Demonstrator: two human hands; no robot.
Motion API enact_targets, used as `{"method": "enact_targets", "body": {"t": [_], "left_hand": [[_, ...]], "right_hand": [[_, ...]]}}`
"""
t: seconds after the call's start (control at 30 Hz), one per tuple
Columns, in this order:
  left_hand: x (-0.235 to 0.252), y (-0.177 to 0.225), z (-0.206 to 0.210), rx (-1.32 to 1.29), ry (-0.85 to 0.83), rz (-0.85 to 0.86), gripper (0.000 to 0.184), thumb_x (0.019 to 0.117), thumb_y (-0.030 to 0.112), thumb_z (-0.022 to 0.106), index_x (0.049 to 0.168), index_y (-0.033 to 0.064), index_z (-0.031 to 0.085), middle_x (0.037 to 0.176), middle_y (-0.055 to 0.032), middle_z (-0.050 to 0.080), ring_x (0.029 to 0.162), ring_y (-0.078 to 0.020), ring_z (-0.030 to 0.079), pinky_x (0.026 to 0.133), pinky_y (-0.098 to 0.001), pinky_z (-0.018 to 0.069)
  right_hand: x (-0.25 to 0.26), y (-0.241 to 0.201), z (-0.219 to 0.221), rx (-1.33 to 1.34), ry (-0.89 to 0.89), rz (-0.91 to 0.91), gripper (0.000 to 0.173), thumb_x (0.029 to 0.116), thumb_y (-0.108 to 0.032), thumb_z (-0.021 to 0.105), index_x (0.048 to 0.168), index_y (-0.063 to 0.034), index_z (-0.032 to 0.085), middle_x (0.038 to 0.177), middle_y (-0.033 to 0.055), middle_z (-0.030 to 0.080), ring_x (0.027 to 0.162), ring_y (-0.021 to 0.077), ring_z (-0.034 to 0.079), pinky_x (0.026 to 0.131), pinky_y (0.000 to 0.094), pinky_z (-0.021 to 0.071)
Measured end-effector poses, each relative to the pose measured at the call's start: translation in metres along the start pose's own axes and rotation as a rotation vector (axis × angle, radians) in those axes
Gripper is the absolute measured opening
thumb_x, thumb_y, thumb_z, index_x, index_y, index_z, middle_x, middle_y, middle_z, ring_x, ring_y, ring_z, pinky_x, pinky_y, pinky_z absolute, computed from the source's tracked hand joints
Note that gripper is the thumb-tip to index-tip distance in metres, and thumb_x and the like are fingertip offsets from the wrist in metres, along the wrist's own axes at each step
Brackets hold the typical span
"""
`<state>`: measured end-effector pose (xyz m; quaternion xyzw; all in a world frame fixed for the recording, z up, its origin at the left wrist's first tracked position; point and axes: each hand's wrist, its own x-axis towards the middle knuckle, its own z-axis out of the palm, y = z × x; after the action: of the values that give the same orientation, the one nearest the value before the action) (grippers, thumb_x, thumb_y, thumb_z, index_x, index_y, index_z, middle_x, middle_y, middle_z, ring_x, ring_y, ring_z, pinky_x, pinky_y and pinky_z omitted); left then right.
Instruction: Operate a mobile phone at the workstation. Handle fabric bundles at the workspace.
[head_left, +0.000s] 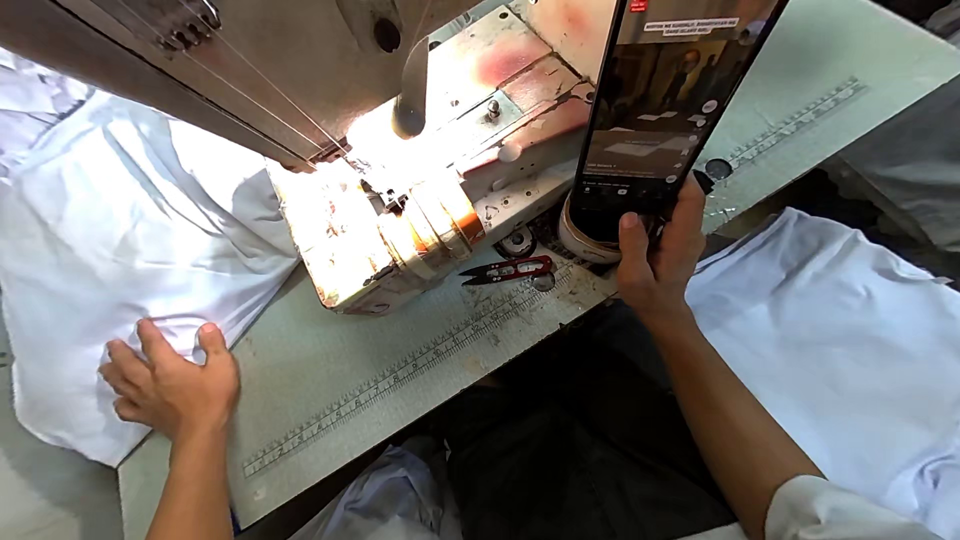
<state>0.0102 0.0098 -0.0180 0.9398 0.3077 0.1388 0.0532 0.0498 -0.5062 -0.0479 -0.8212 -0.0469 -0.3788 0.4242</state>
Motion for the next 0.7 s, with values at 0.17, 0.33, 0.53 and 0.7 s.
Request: {"method": "enact_targets", "body": {"t": [0.17, 0.33, 0.53, 0.7], "left_hand": [[-0.0006, 0.0000, -0.0001, 0.004, -0.002, -0.007, 0.078, 0.1012, 0.058, 0.042, 0.161, 0.0095, 0.030, 0.168, -0.0278, 0.016, 0.154, -0.0511, 0.014, 0.115, -0.0745, 0.0146], [-0.0001, 0.0008, 0.0006, 0.011, 0.003, -0.010, 0.078, 0.1008, 0.059, 0.041, 0.161, 0.0098, 0.032, 0.167, -0.0278, 0.017, 0.154, -0.0513, 0.015, 0.115, -0.0746, 0.0150], [0.0010, -0.0013, 0.0016, 0.004, 0.005, -0.013, 0.079, 0.1007, 0.059, 0.041, 0.161, 0.0102, 0.030, 0.168, -0.0275, 0.016, 0.154, -0.0507, 0.014, 0.115, -0.0745, 0.0141], [0.0005, -0.0005, 0.0012, 0.002, 0.002, -0.016, 0.078, 0.1009, 0.059, 0.041, 0.161, 0.0102, 0.030, 0.168, -0.0269, 0.016, 0.154, -0.0507, 0.013, 0.115, -0.0746, 0.0140]], "right_hand": [[-0.0012, 0.0001, 0.0005, -0.003, 0.010, 0.009, 0.059, 0.1019, -0.026, 0.053, 0.143, 0.0138, 0.039, 0.122, 0.0232, 0.062, 0.111, 0.0173, 0.064, 0.096, 0.0323, 0.0535], [-0.0006, -0.0005, 0.0005, -0.010, 0.005, 0.012, 0.058, 0.1021, -0.025, 0.053, 0.143, 0.0135, 0.039, 0.121, 0.0229, 0.063, 0.110, 0.0176, 0.065, 0.095, 0.0328, 0.0537], [-0.0001, -0.0012, -0.0003, -0.004, 0.002, 0.000, 0.056, 0.1039, -0.024, 0.047, 0.144, 0.0139, 0.038, 0.124, 0.0238, 0.062, 0.115, 0.0179, 0.063, 0.099, 0.0334, 0.0522], [-0.0005, -0.0009, -0.0004, -0.031, -0.008, -0.001, 0.056, 0.1047, -0.024, 0.045, 0.145, 0.0136, 0.037, 0.125, 0.0249, 0.061, 0.117, 0.0206, 0.063, 0.100, 0.0354, 0.0513]]}}
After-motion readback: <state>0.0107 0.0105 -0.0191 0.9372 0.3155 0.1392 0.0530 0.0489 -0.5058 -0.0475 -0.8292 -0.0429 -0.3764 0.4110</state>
